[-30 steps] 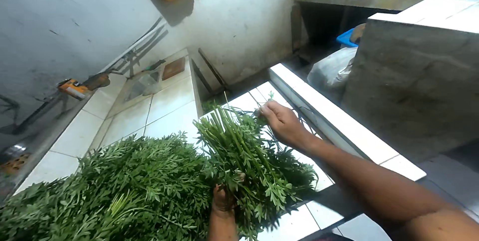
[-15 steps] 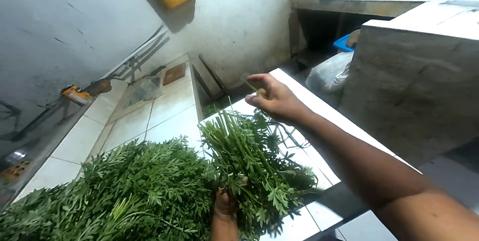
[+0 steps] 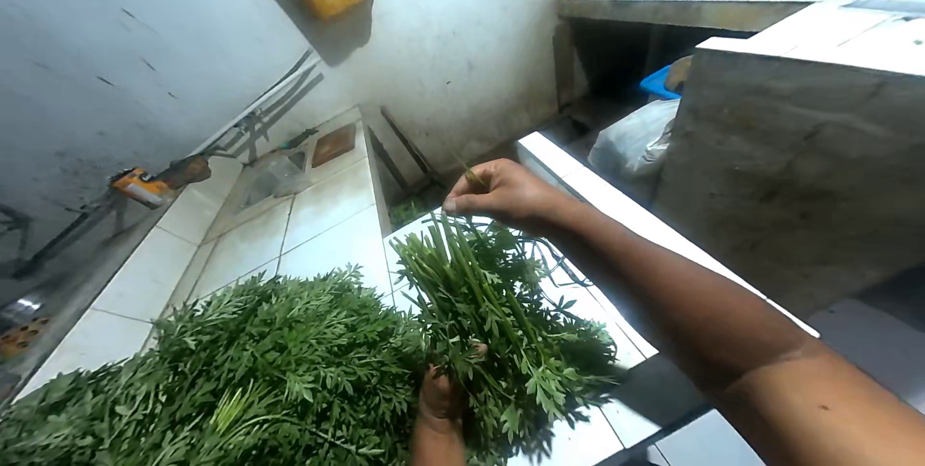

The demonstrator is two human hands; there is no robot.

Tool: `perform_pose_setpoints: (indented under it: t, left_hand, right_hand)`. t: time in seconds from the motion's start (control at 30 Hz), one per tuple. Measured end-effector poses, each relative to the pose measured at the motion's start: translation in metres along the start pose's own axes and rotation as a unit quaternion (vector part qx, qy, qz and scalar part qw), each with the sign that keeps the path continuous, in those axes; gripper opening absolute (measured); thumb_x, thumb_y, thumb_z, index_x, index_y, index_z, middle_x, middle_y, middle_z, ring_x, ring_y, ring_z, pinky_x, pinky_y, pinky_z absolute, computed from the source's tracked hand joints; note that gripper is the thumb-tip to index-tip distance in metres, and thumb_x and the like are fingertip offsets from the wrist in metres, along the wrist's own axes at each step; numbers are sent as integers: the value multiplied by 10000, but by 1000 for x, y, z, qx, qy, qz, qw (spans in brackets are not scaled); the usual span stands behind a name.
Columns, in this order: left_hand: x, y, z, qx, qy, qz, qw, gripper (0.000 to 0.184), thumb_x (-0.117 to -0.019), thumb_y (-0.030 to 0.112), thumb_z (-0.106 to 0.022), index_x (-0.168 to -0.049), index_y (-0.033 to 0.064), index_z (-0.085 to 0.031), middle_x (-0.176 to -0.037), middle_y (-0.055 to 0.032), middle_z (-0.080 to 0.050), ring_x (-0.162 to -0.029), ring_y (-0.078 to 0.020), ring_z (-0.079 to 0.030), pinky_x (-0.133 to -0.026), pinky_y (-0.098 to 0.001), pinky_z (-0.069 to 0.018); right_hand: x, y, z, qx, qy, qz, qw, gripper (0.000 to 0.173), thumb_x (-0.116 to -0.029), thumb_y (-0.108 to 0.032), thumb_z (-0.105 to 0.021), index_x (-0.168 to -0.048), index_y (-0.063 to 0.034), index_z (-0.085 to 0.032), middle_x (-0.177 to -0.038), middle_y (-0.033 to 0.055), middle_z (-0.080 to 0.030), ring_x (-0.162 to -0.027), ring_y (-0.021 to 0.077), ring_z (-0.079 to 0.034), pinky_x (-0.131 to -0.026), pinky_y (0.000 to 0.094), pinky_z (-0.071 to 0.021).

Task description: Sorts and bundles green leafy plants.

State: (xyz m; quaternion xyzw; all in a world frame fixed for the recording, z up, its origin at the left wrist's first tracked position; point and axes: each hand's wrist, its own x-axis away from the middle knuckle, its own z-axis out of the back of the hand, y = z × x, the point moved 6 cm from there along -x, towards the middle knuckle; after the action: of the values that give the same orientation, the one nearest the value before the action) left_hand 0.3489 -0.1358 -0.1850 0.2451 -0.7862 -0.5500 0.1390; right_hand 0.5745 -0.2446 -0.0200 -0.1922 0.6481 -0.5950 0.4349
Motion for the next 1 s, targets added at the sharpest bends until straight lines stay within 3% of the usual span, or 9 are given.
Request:
perform_pose_setpoints:
  t: [0.17, 0.27, 0.37, 0.47, 0.67, 0.73, 0.83, 0.93, 1.0]
  left_hand:
    - [1, -6, 10, 10, 42, 26, 999, 173, -801, 208, -781, -897, 102, -684, -802, 25, -748, -768, -11, -716, -714, -190, -599]
    - [1, -2, 4, 29, 16, 18, 999, 383, -682, 339, -929, -923, 114, -735, -850, 11, -771, -805, -37, -736, -745, -208, -608]
    - [1, -6, 13, 22, 33, 23, 999, 340, -655, 303, -922, -887, 124, -750, -815, 5, -763, -767, -38, -729, -707, -211, -605]
    - [7, -2, 10, 30, 3, -4, 1000, 456, -611, 495, -935, -908, 197, -759, -849, 63, -762, -808, 1, -717, -732, -196, -600]
    - [12, 5, 4, 79, 15, 48, 996, 530, -537, 487, -975, -860, 159, -712, -733, 57, -720, -694, -1, -694, -647, -189, -591]
    - [11, 3, 6, 60, 25, 43, 997, 643, -524, 531, -972, -935, 131, -682, -760, 75, -713, -720, 18, -686, -661, -174, -581]
    - [8, 0, 7, 34, 18, 26, 999, 781, -511, 606, -952, -1015, 94, -645, -812, 86, -708, -761, 38, -674, -689, -167, -574]
    - [4, 4, 0, 6, -8, -28, 1000, 656, -612, 515, -936, -1062, 123, -663, -882, 115, -725, -834, 67, -674, -751, -157, -571]
    - [3, 8, -4, -36, -3, -59, 998, 337, -787, 139, -790, -1078, 71, -636, -902, 113, -714, -873, 79, -665, -803, -142, -561]
  right_hand:
    - [12, 7, -12, -14, -56, -28, 998, 123, -963, -153, -719, -996, -37, -741, -771, -2, -662, -626, 33, -542, -583, 218, -451]
    - [12, 1, -4, -92, -28, -6, 995, 159, -993, -180, -683, -1041, -35, -728, -833, 11, -686, -618, 24, -528, -554, 179, -434]
    - [12, -10, -5, -88, -46, 32, 995, 131, -991, -129, -677, -1018, -9, -721, -844, 53, -707, -655, 58, -580, -583, 201, -473]
    - [17, -16, -20, -22, -65, 39, 997, 97, -943, -105, -737, -985, -17, -745, -839, 27, -713, -687, 48, -604, -621, 216, -503]
    - [32, -5, -38, -146, 32, -52, 987, 475, -1073, -518, -424, -1395, -202, -572, -1094, 1, -664, -567, 23, -467, -484, 168, -376]
    - [41, 14, -34, -182, 106, -118, 971, 598, -1029, -696, -324, -1386, -281, -565, -1023, -33, -689, -531, 27, -463, -464, 174, -355]
    - [60, 41, -36, -107, 145, -142, 973, 629, -1059, -650, -273, -1318, -194, -620, -958, -17, -670, -633, 52, -540, -553, 219, -451]
    - [76, 42, -54, 15, 78, -63, 995, 488, -973, -508, -612, -1193, -75, -663, -1041, 50, -693, -947, 108, -660, -866, 355, -564]
    - [81, 42, -64, 78, 73, -15, 994, 532, -861, -509, -780, -1182, -96, -684, -1126, 34, -694, -1047, 109, -670, -947, 368, -577]
